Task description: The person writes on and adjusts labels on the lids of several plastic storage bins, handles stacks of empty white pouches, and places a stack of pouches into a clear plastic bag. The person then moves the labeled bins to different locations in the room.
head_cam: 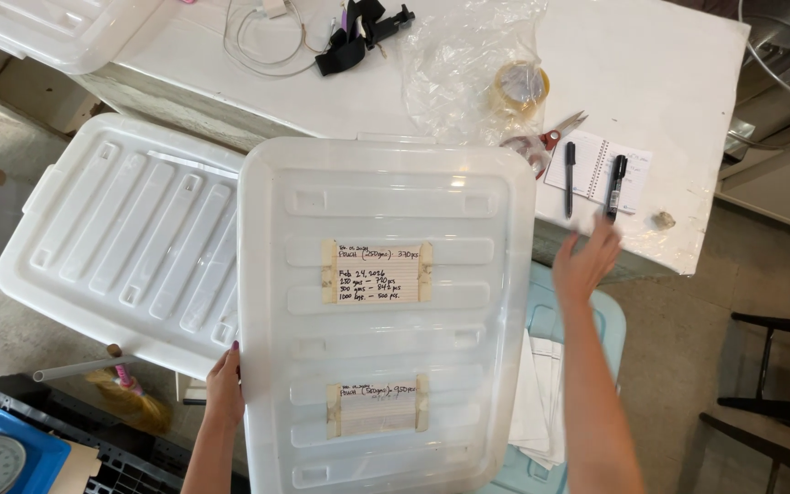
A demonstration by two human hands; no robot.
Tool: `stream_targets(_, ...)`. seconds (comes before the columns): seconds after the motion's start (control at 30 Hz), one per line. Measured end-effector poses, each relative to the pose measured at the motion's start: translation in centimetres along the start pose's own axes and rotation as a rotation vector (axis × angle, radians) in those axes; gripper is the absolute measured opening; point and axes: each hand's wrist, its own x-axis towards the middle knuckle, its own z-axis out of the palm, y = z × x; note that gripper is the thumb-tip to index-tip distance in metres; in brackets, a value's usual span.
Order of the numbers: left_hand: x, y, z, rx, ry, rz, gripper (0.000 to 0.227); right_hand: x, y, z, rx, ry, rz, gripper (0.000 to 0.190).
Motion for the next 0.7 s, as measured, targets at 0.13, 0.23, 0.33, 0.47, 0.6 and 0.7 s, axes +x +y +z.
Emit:
stream_targets(0.13,0.9,-0.7,0.0,0.010,-0.003,-0.002,0.040,-11.0,5.0,2.0,0.247,-0.115,0.182,0.034)
stream_targets(0.23,3.0,-2.1,-0.5,-0.045,0.044,0.003,0.041,-16.2,7.3,3.1,0.230,-0.595,0.709,0.072)
stream_targets(0.33,3.7,-3.1,-0.5,-0.022,0.055,0.022,0.041,-17.5,4.1,0.3,0.596,-0.612,1.116,0.084)
stream_targets(0.47,3.8,-4.7,-0.7,-0.106,0.050,0.181,0.052,-18.8,5.0,-1.0,0.658,-0.451,1.060,0.093)
stream_targets(0.6,5.5,-7.3,-2.3,-0.190,0.108,0.203,0.041,-19.7,7.4,0.1,0.647,-0.221,1.049,0.088)
stream_targets(0.7,4.3,-8.4,-3.5,-0.295,0.172,0.232,0.037,-19.4,3.7,-2.3,0.680,-0.159,0.880,0.085)
